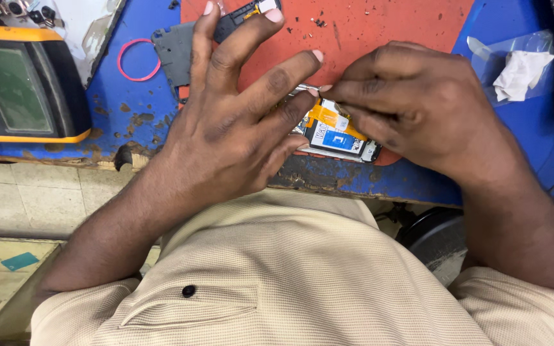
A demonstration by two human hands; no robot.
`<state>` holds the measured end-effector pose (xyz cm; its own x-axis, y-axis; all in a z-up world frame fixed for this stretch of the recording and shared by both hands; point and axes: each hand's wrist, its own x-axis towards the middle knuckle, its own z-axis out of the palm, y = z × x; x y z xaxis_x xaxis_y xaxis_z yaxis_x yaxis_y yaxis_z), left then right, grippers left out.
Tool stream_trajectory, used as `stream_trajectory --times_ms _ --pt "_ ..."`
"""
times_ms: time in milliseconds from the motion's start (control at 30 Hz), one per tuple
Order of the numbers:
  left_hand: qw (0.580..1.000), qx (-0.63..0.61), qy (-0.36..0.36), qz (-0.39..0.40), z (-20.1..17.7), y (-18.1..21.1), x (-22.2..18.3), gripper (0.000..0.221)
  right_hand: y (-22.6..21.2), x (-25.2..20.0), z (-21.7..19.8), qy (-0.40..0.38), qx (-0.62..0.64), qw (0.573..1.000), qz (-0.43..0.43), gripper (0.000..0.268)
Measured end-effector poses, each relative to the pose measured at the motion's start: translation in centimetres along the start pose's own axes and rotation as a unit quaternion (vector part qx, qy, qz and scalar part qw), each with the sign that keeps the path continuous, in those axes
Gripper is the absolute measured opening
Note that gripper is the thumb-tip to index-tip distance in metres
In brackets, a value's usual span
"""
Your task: The person removes a battery from a disassembled smartphone, peels off a protective film, and reinserts the battery. They then connect a ribbon cable, secure a metal bracket with a screwdriver, and place a black plastic cover over the internal components.
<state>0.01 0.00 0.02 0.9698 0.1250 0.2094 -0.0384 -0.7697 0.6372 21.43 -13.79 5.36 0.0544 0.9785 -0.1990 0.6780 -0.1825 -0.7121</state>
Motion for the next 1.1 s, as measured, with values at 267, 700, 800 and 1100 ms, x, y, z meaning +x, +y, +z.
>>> stream_trajectory --times_ms 267,700,800,1100 --pt "1.0 -0.006 0.007 -0.003 0.0 0.0 0.1 0.047 0.5 -0.4 0.2 -0.018 0.052 0.998 0.044 0.025" --pt "1.0 0.019 0.0 0.002 -0.1 0.1 0.1 0.047 0.1 -0.4 -0.8 -0.023 -0.211 0.962 -0.17 0.045" --pt "1.0 0.017 -0.003 -0.002 -0.2 0.1 -0.1 0.045 0.2 -0.6 -1.4 -0.042 -0.224 0.958 -0.176 0.052" --pt "1.0 0.012 -0.006 -0.002 -0.4 0.2 0.0 0.044 1.1 -2.4 -2.9 -0.055 -0.284 0.94 -0.179 0.038"
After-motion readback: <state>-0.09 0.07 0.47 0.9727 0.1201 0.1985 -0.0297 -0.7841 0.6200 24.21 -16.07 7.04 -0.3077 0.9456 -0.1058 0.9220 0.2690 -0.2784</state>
